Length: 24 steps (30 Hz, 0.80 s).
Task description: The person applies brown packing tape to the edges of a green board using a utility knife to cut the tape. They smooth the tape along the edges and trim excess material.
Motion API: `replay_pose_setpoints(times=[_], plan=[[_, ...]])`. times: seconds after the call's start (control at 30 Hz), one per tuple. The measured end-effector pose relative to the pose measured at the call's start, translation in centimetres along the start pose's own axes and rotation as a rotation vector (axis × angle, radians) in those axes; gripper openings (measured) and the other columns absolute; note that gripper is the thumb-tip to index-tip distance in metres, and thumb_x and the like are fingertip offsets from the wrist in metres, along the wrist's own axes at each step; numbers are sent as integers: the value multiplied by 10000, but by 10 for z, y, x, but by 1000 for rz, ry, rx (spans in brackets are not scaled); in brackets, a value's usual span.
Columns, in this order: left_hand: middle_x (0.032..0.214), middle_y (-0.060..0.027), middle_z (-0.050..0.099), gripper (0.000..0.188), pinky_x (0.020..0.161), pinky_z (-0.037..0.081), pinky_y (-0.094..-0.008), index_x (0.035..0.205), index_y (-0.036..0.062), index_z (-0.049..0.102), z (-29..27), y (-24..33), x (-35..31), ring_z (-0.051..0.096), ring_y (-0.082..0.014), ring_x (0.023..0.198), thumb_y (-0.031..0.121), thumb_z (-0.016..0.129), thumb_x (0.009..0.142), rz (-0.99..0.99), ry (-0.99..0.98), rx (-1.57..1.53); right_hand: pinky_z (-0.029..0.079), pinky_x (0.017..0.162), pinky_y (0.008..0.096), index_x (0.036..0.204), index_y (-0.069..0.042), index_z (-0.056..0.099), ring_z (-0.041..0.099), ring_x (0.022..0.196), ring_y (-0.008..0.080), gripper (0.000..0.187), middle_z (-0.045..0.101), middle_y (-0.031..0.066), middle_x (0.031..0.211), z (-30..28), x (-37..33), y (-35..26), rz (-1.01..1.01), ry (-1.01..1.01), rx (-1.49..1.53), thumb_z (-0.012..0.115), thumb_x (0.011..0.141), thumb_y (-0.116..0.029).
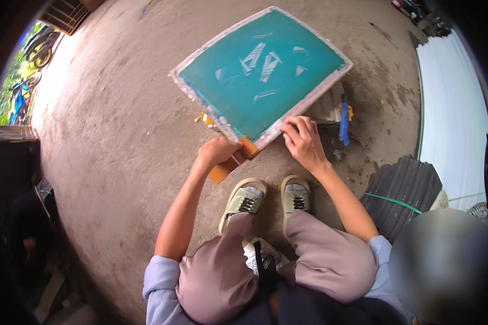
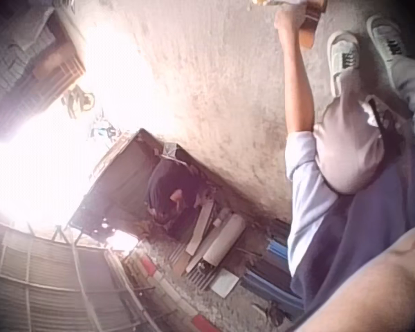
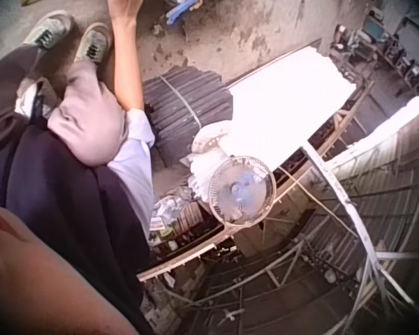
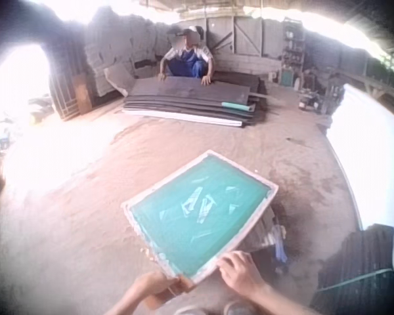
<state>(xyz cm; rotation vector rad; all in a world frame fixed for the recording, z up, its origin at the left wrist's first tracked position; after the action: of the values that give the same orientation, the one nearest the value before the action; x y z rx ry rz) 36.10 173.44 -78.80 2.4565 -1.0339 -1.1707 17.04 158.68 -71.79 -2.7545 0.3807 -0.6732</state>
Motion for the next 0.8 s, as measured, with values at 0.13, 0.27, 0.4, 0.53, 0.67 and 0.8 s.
replay_pose_setpoints(times=[0.13, 0.27, 0.4, 0.53, 0.67, 0.8], plan=[[1049, -162, 636, 499, 879, 428, -373, 1056, 86, 640, -9, 38, -15, 586, -302, 1025, 500, 481, 829, -166, -186, 129, 409, 845, 430, 947, -67, 535, 451, 1015, 282, 234, 440, 99, 1067, -34, -33, 99, 467, 188, -308, 660, 750, -79], [1073, -173, 624, 514, 882, 426, -377, 1086, 87, 628, -6, 44, -12, 582, -311, 1027, 506, 481, 826, -153, -141, 168, 471, 783, 415, 1064, -45, 462, 433, 1053, 328, 353, 382, 137, 1119, -34, -61, 141, 684, 55, -520, 650, 765, -58], [1067, -182, 623, 549, 885, 426, -382, 1087, 69, 625, -5, 41, -15, 579, -320, 1031, 528, 479, 822, -149, -120, 149, 478, 784, 411, 1111, 19, 415, 463, 1007, 355, 368, 362, 182, 1132, -23, -67, 149, 685, 28, -415, 577, 781, 31], [1055, -205, 621, 591, 879, 433, -392, 1063, 49, 631, 2, 25, -12, 581, -325, 1030, 562, 464, 822, -179, -80, 119, 435, 811, 433, 1154, 46, 375, 480, 990, 375, 407, 412, 230, 1108, -38, -61, 149, 664, 167, -390, 541, 784, 55], [1080, -211, 610, 640, 876, 442, -410, 1007, 37, 650, 8, 18, -11, 581, -332, 1035, 612, 445, 815, -214, -41, 86, 448, 710, 458, 1118, 16, 390, 571, 823, 401, 285, 578, 269, 845, -35, -34, 98, 697, 166, 165, 500, 881, -98], [920, -190, 656, 596, 784, 464, -392, 901, 56, 691, 12, 1, -7, 628, -303, 902, 602, 476, 803, -136, 61, 4, 452, 551, 504, 1026, 31, 391, 591, 660, 448, 237, 574, 278, 659, -2, -9, -14, 517, -311, 465, 417, 930, -184]])
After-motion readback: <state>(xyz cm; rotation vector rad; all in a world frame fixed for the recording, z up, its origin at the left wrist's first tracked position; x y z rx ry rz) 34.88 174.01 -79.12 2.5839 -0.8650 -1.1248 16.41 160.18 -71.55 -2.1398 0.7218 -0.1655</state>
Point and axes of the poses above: each hand's wrist, its own x-axis towards the middle knuckle, its own z-axis out of the palm, y = z × x, the point moved 4 cm from there along x, towards the middle knuckle
